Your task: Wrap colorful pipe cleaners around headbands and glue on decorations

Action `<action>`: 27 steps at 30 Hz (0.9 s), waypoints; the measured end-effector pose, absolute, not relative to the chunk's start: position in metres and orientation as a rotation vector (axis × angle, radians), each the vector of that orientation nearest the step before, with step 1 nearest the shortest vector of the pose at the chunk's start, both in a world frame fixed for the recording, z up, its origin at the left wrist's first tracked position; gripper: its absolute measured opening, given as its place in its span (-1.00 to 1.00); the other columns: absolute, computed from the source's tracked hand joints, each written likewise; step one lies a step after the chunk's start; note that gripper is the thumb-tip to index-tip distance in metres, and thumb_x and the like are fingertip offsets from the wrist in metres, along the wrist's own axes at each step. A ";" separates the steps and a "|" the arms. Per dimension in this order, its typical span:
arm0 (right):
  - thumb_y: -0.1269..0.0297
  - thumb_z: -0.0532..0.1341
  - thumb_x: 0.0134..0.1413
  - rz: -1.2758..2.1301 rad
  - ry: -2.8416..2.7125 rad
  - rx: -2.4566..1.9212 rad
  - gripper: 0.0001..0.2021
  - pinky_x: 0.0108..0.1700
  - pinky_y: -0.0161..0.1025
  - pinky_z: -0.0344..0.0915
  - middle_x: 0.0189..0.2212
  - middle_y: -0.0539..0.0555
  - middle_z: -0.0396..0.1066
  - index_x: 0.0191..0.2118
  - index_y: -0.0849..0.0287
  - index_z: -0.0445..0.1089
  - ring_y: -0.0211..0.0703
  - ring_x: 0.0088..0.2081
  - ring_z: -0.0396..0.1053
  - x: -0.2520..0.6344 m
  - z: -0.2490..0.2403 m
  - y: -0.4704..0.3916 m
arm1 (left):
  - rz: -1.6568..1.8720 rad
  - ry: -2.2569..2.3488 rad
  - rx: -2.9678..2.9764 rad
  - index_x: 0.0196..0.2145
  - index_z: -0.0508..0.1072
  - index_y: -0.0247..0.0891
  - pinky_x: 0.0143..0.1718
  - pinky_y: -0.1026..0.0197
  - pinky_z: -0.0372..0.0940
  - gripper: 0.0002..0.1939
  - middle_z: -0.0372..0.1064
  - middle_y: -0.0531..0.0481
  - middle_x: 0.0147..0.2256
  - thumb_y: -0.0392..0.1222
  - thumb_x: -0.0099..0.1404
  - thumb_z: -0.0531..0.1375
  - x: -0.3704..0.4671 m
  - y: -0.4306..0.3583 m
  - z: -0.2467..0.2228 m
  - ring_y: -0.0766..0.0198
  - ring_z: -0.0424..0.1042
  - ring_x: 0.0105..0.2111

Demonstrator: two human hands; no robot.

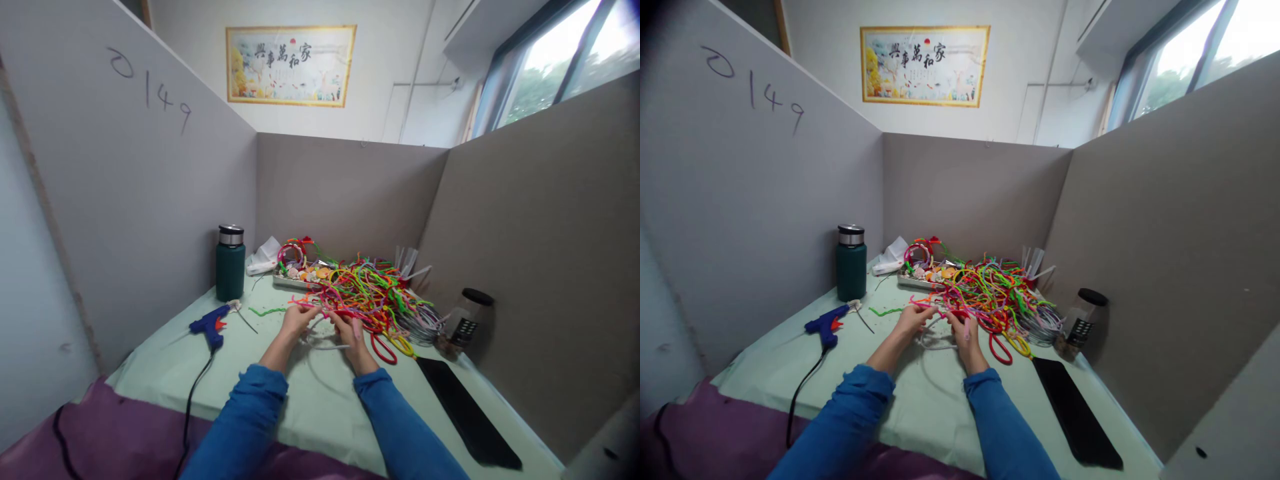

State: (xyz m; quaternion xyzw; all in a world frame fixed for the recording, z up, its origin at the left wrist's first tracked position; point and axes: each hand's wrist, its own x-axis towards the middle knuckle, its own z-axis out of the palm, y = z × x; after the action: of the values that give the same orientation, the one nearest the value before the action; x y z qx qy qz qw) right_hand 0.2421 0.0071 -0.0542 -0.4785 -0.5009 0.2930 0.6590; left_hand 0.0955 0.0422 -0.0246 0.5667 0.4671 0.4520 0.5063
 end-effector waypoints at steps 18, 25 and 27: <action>-0.04 0.29 -0.10 0.775 -1.145 -1.019 -0.65 -0.53 -0.27 0.02 -0.68 -0.06 0.15 -0.59 0.14 0.33 -0.26 -0.60 0.07 0.239 -0.052 0.005 | 0.829 0.821 1.233 -0.44 0.45 -0.39 -0.68 0.33 0.00 -0.68 0.28 0.05 -0.59 -0.01 0.10 0.25 0.096 0.031 -0.018 0.49 0.10 -0.73; 0.01 0.35 -0.19 0.822 -0.930 -0.996 -0.67 -0.60 -0.28 -0.07 -0.72 -0.08 0.17 -0.63 0.14 0.35 -0.33 -0.67 0.04 0.244 -0.054 0.012 | 1.244 0.965 1.638 -0.41 0.51 -0.36 -0.63 0.35 0.10 -0.70 0.35 0.04 -0.59 -0.01 0.15 0.22 0.103 0.049 -0.034 0.43 0.22 -0.69; 0.02 0.36 -0.21 0.835 -0.887 -0.968 -0.68 -0.61 -0.29 -0.10 -0.72 -0.09 0.18 -0.63 0.14 0.35 -0.34 -0.68 0.04 0.244 -0.054 0.014 | 1.370 0.871 1.747 -0.34 0.55 -0.33 -0.57 0.34 0.17 -0.80 0.42 0.00 -0.50 -0.15 0.16 0.21 0.102 0.050 -0.033 0.41 0.28 -0.62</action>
State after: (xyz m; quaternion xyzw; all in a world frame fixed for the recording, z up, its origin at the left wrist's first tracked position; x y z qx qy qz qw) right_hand 0.2445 0.0137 -0.0545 -0.4367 -0.4002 0.3768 0.7122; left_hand 0.1017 0.0501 -0.0327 0.6809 0.3395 0.5337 0.3692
